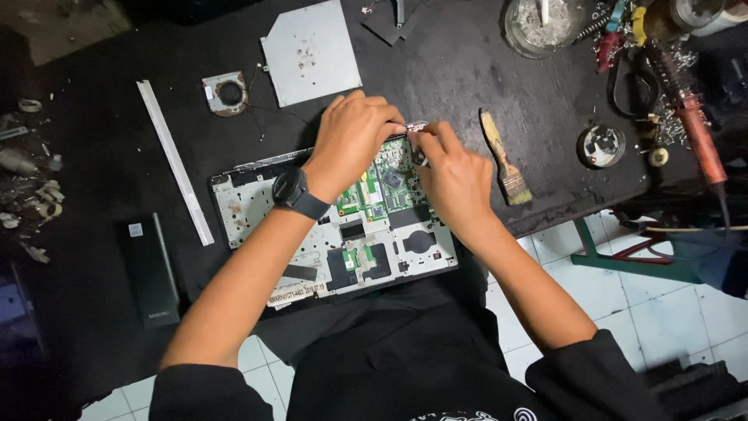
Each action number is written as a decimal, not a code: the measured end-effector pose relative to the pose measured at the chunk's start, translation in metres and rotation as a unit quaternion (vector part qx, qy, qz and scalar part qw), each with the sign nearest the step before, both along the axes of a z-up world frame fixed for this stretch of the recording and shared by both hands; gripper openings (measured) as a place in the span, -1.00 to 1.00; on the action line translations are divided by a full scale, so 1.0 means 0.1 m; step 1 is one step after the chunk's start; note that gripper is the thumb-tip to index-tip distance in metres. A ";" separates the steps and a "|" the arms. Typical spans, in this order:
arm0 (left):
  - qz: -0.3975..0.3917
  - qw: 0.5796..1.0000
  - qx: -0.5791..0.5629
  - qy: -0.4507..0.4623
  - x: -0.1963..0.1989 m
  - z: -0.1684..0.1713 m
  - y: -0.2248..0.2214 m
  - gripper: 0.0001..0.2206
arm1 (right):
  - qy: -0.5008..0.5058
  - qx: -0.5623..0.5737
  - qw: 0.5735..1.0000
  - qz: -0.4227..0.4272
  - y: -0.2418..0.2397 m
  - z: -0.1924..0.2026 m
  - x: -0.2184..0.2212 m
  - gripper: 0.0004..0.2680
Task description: Disassembling a laptop by removing the motherboard and unscrewing the internal panel
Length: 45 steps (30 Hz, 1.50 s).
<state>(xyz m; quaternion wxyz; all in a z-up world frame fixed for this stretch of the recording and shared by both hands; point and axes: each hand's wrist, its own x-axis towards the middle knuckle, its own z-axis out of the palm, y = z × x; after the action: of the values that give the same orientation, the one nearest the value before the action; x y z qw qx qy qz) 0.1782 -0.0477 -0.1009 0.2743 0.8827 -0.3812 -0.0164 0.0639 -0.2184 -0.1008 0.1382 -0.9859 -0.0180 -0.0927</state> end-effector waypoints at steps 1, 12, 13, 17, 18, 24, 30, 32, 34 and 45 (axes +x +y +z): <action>-0.003 1.000 -0.004 -0.003 0.01 0.00 0.00 -0.93 | 0.009 -0.021 1.000 0.006 0.00 0.03 0.00 -0.68; 0.008 0.998 0.009 -0.058 0.07 -0.16 -0.07 -0.89 | 0.043 0.067 0.995 0.051 -0.08 0.04 0.03 -0.59; 0.007 0.997 0.003 -0.078 0.09 -0.19 -0.08 -0.89 | 0.034 0.053 0.997 0.051 -0.08 0.04 0.04 -0.61; -0.026 0.984 -0.025 -0.174 0.14 -0.36 -0.12 -0.90 | -0.022 -0.037 0.997 0.056 -0.08 -0.05 0.00 -0.60; -0.008 0.984 -0.015 -0.177 0.13 -0.34 -0.11 -0.90 | -0.026 -0.030 0.996 0.075 -0.05 -0.05 0.00 -0.60; -0.004 0.999 -0.020 -0.029 0.17 -0.34 -0.22 -0.80 | -0.039 -0.068 0.993 0.089 -0.08 0.00 -0.04 -0.56; -0.032 0.996 -0.034 -0.078 0.19 -0.28 -0.18 -0.77 | -0.046 -0.120 0.988 0.084 -0.03 -0.01 -0.07 -0.56; -0.039 0.991 -0.054 -0.112 0.21 -0.32 -0.22 -0.67 | -0.058 -0.129 0.985 0.096 -0.05 0.00 -0.08 -0.57; -0.041 0.993 -0.046 -0.097 0.24 -0.33 -0.23 -0.73 | -0.056 -0.141 0.984 0.097 -0.05 0.04 -0.08 -0.56; -0.015 0.998 -0.040 0.039 0.21 -0.19 -0.18 -0.77 | -0.042 -0.115 0.989 0.086 -0.07 0.24 -0.17 -0.45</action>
<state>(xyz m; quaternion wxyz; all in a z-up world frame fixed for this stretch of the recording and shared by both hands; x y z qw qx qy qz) 0.1987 -0.0653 -0.1198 0.3233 0.8642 -0.3835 -0.0393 0.0467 -0.2257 -0.0765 0.0307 -0.9853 -0.1188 -0.1191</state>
